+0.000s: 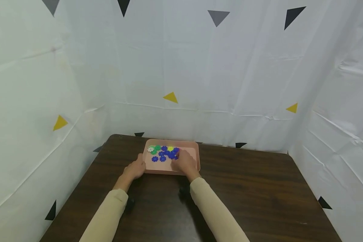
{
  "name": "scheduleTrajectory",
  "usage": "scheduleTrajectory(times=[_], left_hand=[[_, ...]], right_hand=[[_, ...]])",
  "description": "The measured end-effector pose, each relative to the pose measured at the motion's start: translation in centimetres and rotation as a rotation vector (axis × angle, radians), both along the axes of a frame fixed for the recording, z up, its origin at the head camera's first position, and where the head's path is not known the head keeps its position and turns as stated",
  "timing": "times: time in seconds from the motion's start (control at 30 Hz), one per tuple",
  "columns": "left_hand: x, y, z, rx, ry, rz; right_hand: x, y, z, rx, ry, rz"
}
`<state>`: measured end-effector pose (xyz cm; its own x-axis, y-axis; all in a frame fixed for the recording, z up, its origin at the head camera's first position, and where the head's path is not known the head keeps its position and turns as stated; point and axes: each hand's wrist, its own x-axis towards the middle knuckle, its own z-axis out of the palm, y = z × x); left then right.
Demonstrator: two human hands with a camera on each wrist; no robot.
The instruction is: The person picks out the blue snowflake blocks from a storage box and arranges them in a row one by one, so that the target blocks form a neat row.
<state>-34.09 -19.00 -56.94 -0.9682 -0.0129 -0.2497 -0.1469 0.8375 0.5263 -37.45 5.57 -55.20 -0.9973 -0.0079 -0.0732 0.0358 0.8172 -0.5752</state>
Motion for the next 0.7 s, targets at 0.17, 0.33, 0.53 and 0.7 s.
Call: scheduleTrajectory(times=[0.17,0.33,0.53,0.7], left_hand=[[-0.3,0.2,-0.2,-0.012,-0.005,-0.009],[-0.4,0.3,-0.2,0.000,-0.006,-0.007],[-0.4,0.0,-0.2,0.009,-0.001,-0.015],[-0.2,-0.1,-0.1,0.002,-0.002,-0.018]], right_hand=[[0.0,0.4,0.0,0.006,-0.009,-0.008],[-0.1,0.8,0.3,0.014,-0.016,-0.012],[0.2,1.4,1.0,0.008,0.010,-0.022],[0.7,2.1,1.4,0.012,0.031,-0.013]])
